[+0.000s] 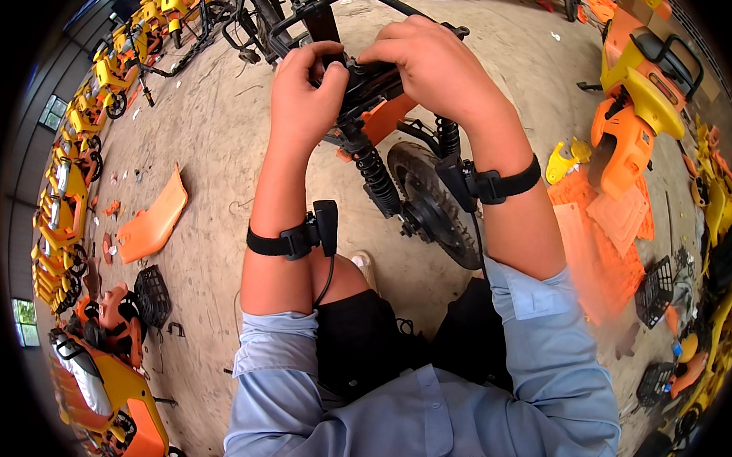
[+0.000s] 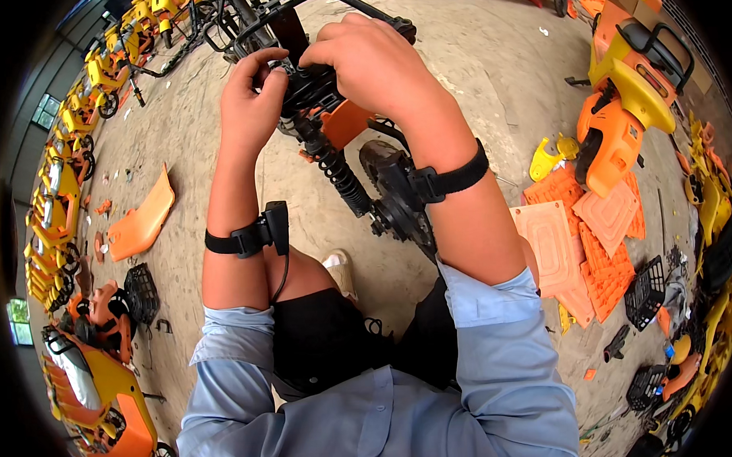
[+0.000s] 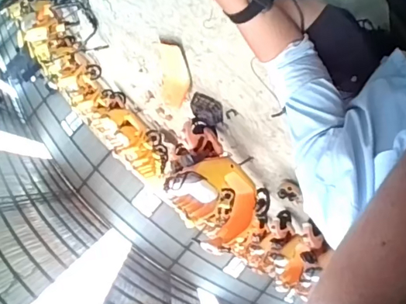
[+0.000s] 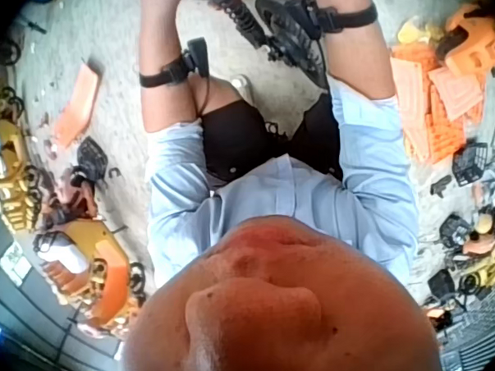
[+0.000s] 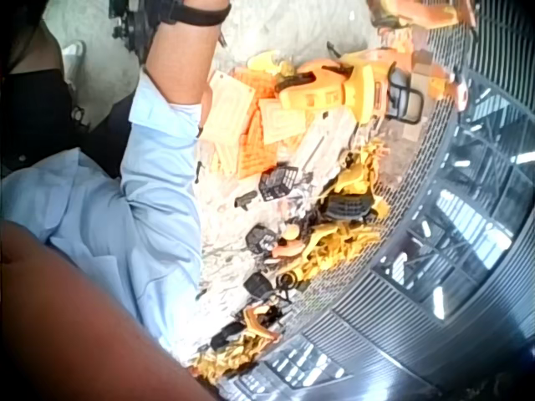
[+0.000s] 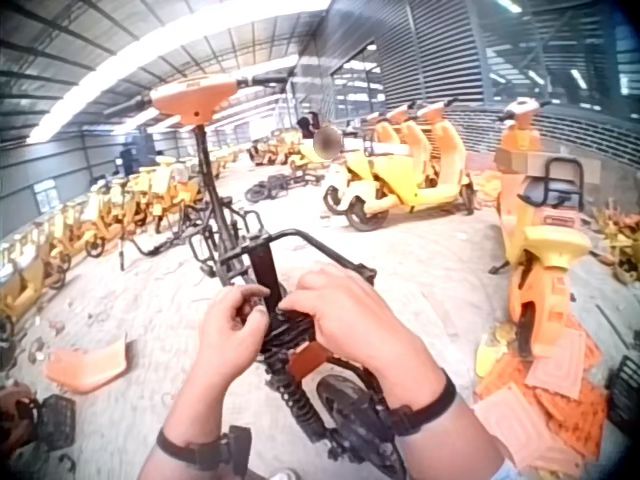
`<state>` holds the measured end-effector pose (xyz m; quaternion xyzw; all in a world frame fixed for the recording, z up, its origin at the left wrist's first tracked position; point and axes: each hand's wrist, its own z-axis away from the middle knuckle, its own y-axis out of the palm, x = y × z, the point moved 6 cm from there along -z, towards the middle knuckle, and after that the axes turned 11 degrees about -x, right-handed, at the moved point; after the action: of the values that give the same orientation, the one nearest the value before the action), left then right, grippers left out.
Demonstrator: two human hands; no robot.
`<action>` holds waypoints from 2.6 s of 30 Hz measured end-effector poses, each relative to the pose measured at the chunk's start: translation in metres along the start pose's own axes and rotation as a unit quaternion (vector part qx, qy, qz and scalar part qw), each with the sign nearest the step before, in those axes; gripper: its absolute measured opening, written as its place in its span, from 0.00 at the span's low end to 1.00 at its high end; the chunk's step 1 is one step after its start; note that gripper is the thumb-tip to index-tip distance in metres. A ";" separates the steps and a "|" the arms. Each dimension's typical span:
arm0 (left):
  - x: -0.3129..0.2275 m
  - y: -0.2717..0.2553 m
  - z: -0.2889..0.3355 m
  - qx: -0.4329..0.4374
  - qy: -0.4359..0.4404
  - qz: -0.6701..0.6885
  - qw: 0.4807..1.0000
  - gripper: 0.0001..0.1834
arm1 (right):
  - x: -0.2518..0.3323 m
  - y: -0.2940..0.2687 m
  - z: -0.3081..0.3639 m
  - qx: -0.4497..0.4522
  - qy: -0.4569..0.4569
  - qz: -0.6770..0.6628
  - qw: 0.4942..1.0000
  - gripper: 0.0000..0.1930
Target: The person assembles a component on a motorcycle frame using a wrench. They position a bracket onto the fork assembly and use the wrench to tighten the bolts.
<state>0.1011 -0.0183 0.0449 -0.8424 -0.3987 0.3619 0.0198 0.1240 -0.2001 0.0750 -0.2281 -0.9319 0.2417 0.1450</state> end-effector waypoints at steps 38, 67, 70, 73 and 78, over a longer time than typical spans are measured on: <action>-0.006 -0.021 0.010 0.127 0.003 -0.042 0.991 0.26 | 0.001 0.001 -0.002 0.045 -0.068 0.032 0.996 0.19; -0.002 -0.025 0.012 0.146 -0.019 -0.065 0.987 0.27 | 0.006 0.006 -0.007 0.064 -0.067 -0.004 0.996 0.20; 0.005 -0.021 0.011 0.149 -0.013 -0.060 0.987 0.27 | 0.014 0.002 -0.006 0.083 -0.050 0.018 0.995 0.20; 0.008 -0.025 0.013 0.138 -0.010 -0.060 0.989 0.27 | 0.053 0.005 0.000 0.106 -0.041 0.140 0.984 0.18; 0.002 -0.023 0.011 0.145 -0.033 -0.056 0.987 0.26 | 0.086 0.016 0.008 0.046 0.020 0.264 0.963 0.14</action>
<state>0.0796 -0.0041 0.0434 -0.7944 -0.3893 0.4419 0.1490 0.0531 -0.1478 0.0738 -0.4644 -0.8231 0.3095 0.1051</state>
